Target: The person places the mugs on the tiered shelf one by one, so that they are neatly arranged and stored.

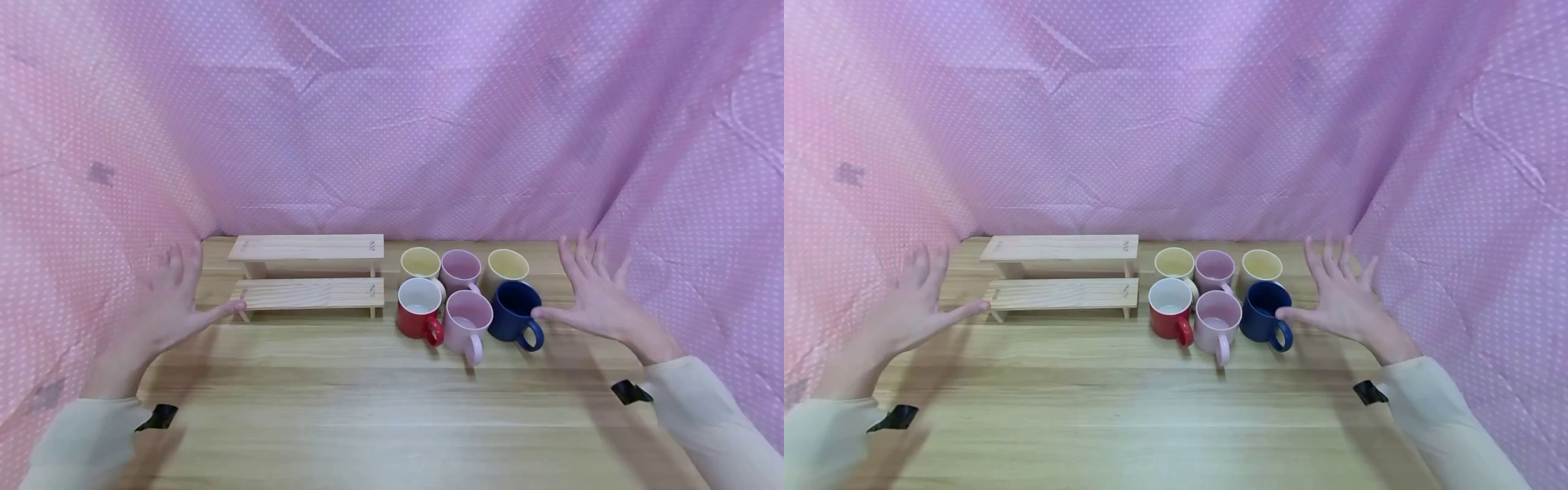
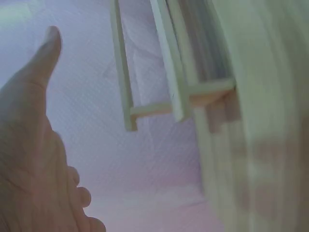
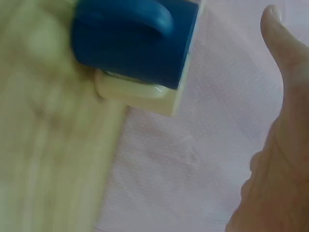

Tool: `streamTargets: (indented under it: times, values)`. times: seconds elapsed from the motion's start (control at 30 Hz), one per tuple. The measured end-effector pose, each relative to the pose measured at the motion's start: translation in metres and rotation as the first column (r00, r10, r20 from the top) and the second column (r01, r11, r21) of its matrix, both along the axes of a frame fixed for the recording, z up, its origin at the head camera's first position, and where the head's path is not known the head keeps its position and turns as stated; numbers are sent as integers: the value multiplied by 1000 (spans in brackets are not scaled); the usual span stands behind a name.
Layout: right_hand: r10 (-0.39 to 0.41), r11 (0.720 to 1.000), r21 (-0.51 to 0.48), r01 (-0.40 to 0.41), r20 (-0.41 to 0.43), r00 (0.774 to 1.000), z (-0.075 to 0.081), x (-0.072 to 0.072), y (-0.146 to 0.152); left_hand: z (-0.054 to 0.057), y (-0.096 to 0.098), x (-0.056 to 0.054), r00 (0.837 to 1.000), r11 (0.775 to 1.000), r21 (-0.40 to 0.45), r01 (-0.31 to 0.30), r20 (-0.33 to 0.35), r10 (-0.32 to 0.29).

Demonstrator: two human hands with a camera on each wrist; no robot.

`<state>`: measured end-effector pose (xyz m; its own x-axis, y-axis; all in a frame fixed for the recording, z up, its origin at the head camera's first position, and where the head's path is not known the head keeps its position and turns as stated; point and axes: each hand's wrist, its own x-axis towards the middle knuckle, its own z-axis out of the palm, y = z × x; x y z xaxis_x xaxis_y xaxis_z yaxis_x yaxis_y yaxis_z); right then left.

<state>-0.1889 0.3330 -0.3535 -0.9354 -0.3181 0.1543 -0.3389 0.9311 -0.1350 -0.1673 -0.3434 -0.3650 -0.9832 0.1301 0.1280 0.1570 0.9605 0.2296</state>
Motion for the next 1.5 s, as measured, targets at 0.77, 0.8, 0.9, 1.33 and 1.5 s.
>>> streamTargets:
  times: [0.77,0.8,0.9,1.33,1.5]
  values:
    - [344,468,-860,204,390,854,-86,49,-5,-74,4,-19,985,840,540,-58,169,-41]
    - [361,440,-870,222,398,843,-88,50,-5,-74,4,-20,984,840,540,-62,173,-39]
    - [378,375,-885,275,417,827,-90,49,-6,-71,5,-24,978,810,582,-75,202,-54]
    - [250,419,-808,415,542,803,-85,42,-4,-73,15,-40,945,659,739,-142,299,-131]
    - [332,401,-831,385,523,785,-86,38,-8,-74,8,-30,933,672,720,-174,338,-121]
